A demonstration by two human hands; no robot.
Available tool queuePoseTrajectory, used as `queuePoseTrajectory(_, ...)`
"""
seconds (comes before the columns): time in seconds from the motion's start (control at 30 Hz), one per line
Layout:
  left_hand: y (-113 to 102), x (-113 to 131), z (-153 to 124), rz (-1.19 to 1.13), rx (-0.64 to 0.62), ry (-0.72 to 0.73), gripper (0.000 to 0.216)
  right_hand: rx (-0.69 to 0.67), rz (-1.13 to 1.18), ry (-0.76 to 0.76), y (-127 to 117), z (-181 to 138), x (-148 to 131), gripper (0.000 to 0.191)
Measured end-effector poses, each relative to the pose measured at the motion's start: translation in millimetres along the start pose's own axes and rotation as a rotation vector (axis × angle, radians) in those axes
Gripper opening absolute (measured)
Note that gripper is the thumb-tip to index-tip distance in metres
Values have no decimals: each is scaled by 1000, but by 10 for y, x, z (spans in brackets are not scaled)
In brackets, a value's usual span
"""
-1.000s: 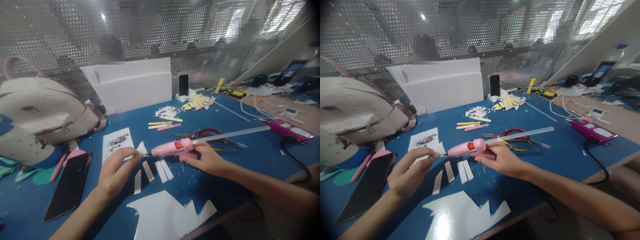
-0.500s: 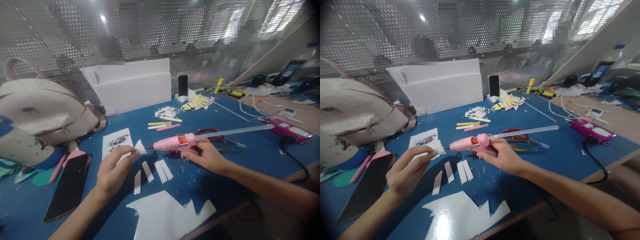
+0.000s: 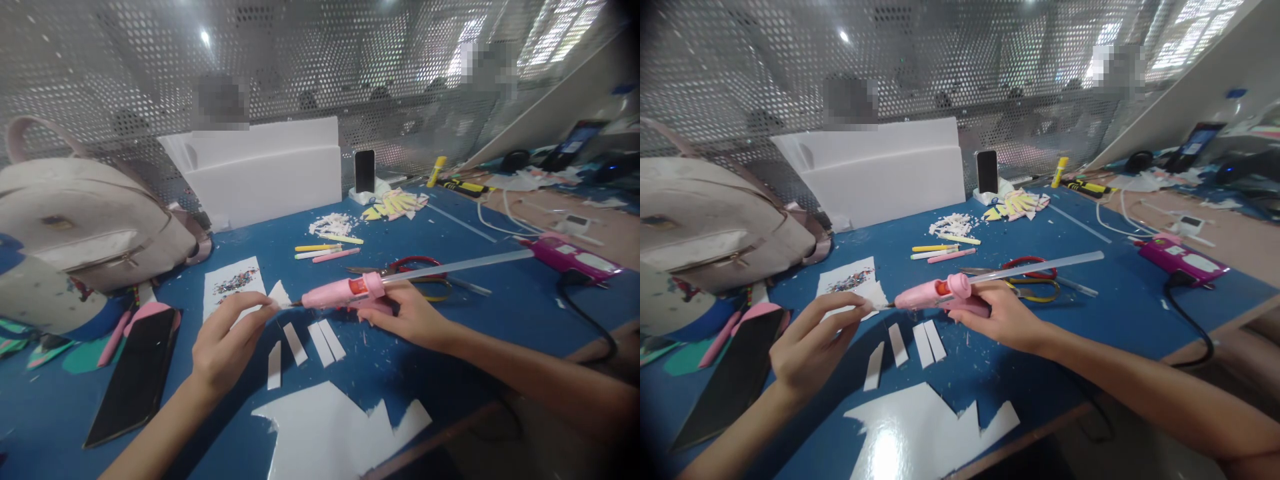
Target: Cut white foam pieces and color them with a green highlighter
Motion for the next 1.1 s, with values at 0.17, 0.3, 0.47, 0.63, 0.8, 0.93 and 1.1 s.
queuePoseTrajectory(0.17,16,6,-12,-9,-7,-6,31,-2,-3,2,1,-11,17,21)
queuePoseTrajectory(0.3,24,-13,-22,-26,-13,-37,30,0,21,-1,9,-10,12,20)
queuePoseTrajectory(0.47,12,-45,23,-70,17,-142,26,33,193,116,-27,8,44,18)
queuePoseTrajectory(0.63,57,-146,42,-227,-13,-446,11,122,310,170,-120,62,90,25)
queuePoseTrajectory(0.8,202,-304,-56,-443,-124,-776,21,209,421,216,-168,119,214,32)
queuePoseTrajectory(0.93,261,-386,-138,-534,-222,-893,27,254,485,244,-188,150,317,35)
queuePoseTrajectory(1.1,94,-432,-267,-535,-359,-922,29,262,516,271,-254,164,364,38)
Point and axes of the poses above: each hand's wrist, its own z-axis towards the middle knuckle, its own y-axis out of the palm, x = y × z, the point moved 4 cm from there along z, towards the middle knuckle, and after that the axes turned 3 degrees about x, right-handed, at the moved point
